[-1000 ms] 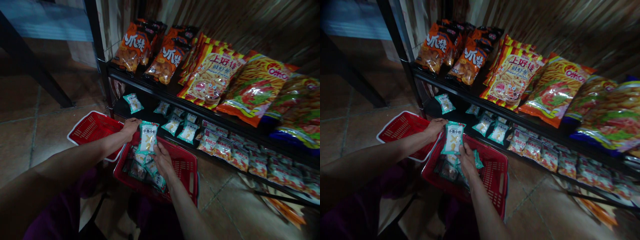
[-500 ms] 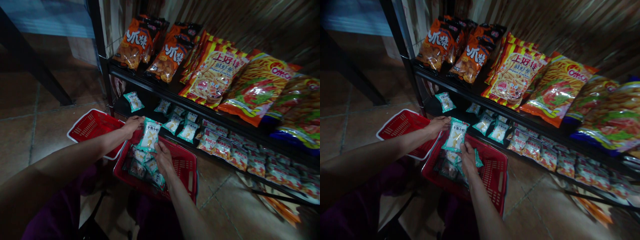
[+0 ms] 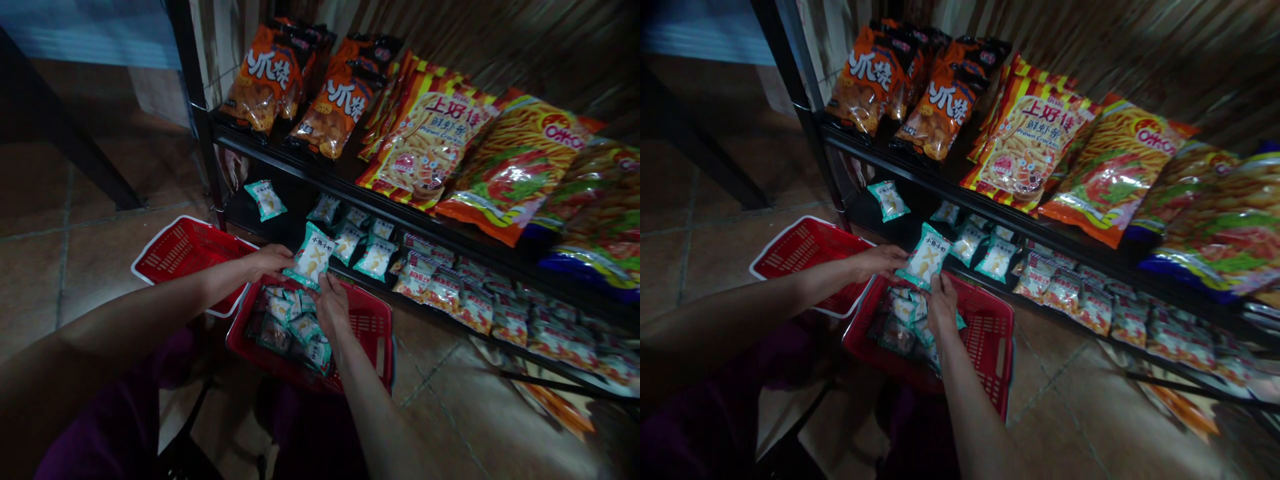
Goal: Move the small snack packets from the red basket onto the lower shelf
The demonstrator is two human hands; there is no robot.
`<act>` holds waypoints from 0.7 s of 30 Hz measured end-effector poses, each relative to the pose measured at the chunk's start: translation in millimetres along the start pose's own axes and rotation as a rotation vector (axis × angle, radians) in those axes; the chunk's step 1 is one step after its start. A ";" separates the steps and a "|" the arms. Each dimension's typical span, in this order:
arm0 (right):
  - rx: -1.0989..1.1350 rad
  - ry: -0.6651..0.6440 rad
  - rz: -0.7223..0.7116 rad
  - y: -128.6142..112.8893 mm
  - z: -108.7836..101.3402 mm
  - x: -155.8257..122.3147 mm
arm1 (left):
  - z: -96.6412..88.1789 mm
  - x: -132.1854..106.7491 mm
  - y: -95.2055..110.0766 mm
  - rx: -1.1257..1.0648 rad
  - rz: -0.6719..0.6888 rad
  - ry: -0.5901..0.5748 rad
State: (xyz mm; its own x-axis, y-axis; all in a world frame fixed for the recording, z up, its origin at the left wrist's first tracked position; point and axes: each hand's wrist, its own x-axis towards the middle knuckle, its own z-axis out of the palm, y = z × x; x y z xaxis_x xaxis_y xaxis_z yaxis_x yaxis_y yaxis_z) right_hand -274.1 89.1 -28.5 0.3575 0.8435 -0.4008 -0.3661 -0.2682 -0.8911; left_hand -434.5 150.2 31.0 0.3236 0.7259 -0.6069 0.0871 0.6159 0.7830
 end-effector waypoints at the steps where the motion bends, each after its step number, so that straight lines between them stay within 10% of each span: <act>1: 0.005 0.000 -0.001 -0.1 0.3 0.4 | 0.6 0.8 -2.1 -0.006 -0.007 -0.013; 14: -0.039 -0.170 -0.026 -12.5 2.5 -2.3 | 10.1 32.6 -21.4 0.006 0.080 0.158; 21: -0.106 0.008 -0.108 7.3 -7.0 17.2 | 21.0 49.7 -34.3 -0.076 0.107 0.245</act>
State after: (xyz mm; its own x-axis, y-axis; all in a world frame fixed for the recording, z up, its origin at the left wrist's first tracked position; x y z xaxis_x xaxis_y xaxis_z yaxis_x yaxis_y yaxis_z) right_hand -264.6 98.4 -43.4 0.3967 0.8667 -0.3025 -0.2324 -0.2239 -0.9465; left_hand -401.6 158.7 -23.2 0.0890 0.8347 -0.5435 -0.0091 0.5463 0.8375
